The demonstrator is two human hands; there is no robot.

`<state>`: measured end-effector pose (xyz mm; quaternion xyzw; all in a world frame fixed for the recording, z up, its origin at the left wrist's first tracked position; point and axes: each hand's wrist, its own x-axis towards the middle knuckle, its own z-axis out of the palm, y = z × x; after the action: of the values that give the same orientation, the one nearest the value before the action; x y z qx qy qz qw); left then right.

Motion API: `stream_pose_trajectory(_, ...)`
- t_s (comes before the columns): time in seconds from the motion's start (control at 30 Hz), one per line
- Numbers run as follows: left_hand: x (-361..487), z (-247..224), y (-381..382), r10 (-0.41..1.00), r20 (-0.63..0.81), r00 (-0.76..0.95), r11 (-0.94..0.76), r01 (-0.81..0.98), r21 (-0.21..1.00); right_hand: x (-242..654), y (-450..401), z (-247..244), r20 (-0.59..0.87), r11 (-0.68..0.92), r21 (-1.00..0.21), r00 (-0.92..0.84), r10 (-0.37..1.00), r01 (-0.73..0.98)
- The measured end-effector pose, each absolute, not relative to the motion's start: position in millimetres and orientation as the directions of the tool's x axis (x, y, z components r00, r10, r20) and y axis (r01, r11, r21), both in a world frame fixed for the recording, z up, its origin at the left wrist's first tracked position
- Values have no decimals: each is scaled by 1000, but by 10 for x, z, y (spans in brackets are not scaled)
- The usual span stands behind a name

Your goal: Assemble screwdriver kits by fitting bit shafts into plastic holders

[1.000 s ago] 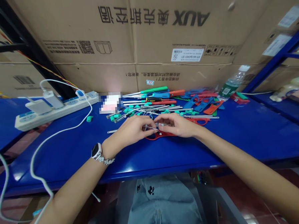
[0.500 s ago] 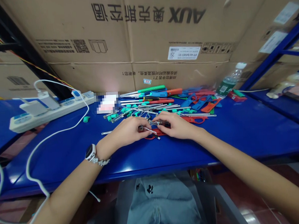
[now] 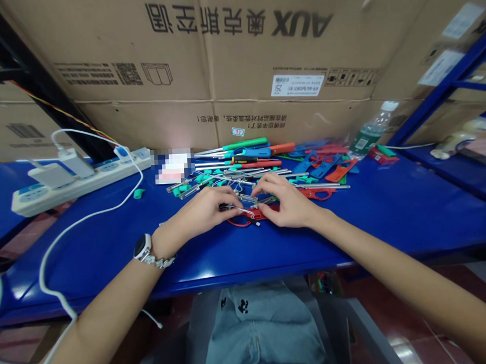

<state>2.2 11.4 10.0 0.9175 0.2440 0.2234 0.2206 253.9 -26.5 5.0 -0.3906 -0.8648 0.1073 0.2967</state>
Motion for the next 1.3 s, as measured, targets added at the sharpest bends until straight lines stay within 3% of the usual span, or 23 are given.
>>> stream_pose_trajectory(0.43,23,151,84,675,200,711,-656,454,603,2612,-350,60,332,754,-296,-677,657,586)
stream_pose_trajectory(0.53,3,169,80,667,252,701,-704,482,521,2644,-313,46,343,795,-269,-717,607,544)
stream_pose_trajectory(0.7,14,206,-67,506,418,754,-858,393,331,2665,-330,-26,379,816,-287,-723,577,502)
stream_pose_trajectory(0.93,115,13,-245,422,392,817,-906,396,151,2730,-379,-104,391,788,-369,-687,612,492)
stream_pose_trajectory(1.3,211,-62,-342,434,356,828,-882,471,-20,2726,-499,-128,381,797,-285,-700,605,533)
